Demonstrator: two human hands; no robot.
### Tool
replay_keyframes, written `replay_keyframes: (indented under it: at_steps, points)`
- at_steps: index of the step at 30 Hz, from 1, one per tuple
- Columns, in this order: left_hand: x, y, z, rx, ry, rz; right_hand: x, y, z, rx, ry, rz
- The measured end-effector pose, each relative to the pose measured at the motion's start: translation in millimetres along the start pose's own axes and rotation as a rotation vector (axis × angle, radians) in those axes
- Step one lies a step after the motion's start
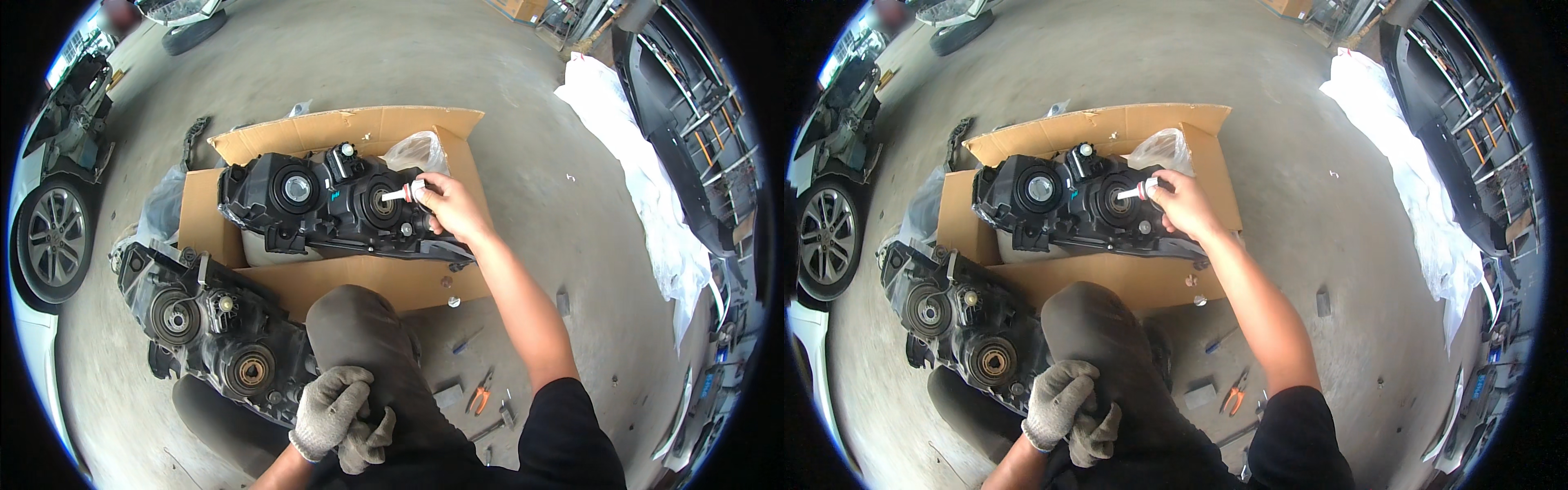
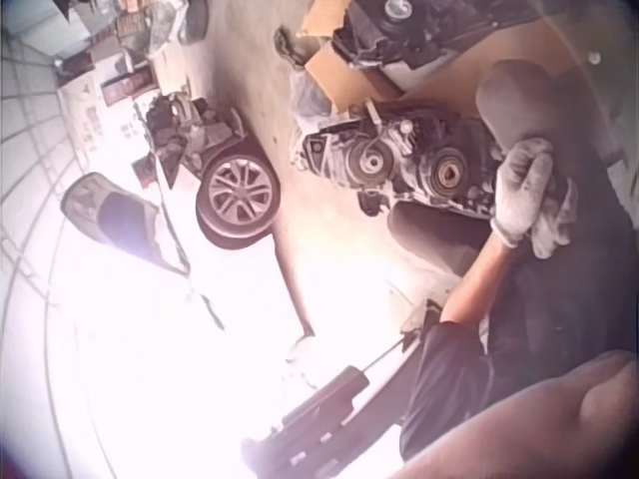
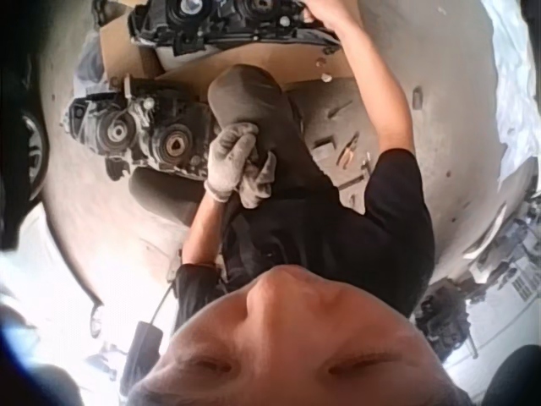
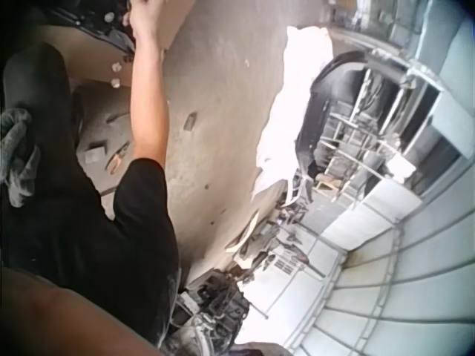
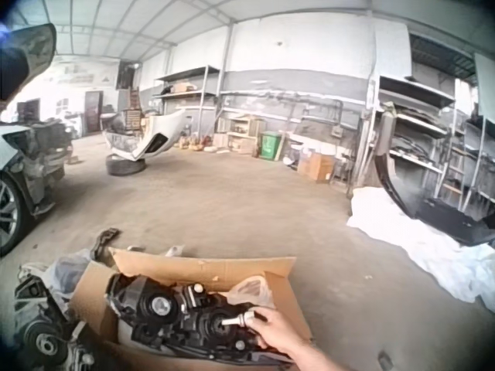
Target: The person removes bulbs from an old headlight assembly and installs them into a new headlight assembly. They use a socket wrench and pliers to remove and install the bulbs, then place the new assembly into a cardboard box.
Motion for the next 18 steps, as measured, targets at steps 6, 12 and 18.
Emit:
replay_keyframes:
  at_steps: [6,12,18]
  points:
    - [2,1,1,0.014,0.028,0.020,8,8,-7,-0.043,0.124,0.160]
    - [-9,3,1,0.036,0.075,0.050,17,13,-14,-0.136,0.332,0.190]
    - [-48,-14,15,-0.103,0.115,-0.114,16,4,-28,-0.226,0.462,0.336]
Point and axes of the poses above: each hand's wrist, its own y-axis away from the middle knuckle, its own z-axis out of the back of the hand, x = y × z, the point moved 7 cm from there along -y, towards the middle knuckle, and after that the axes turned 9 degrees about y, right-handed, at the moved point
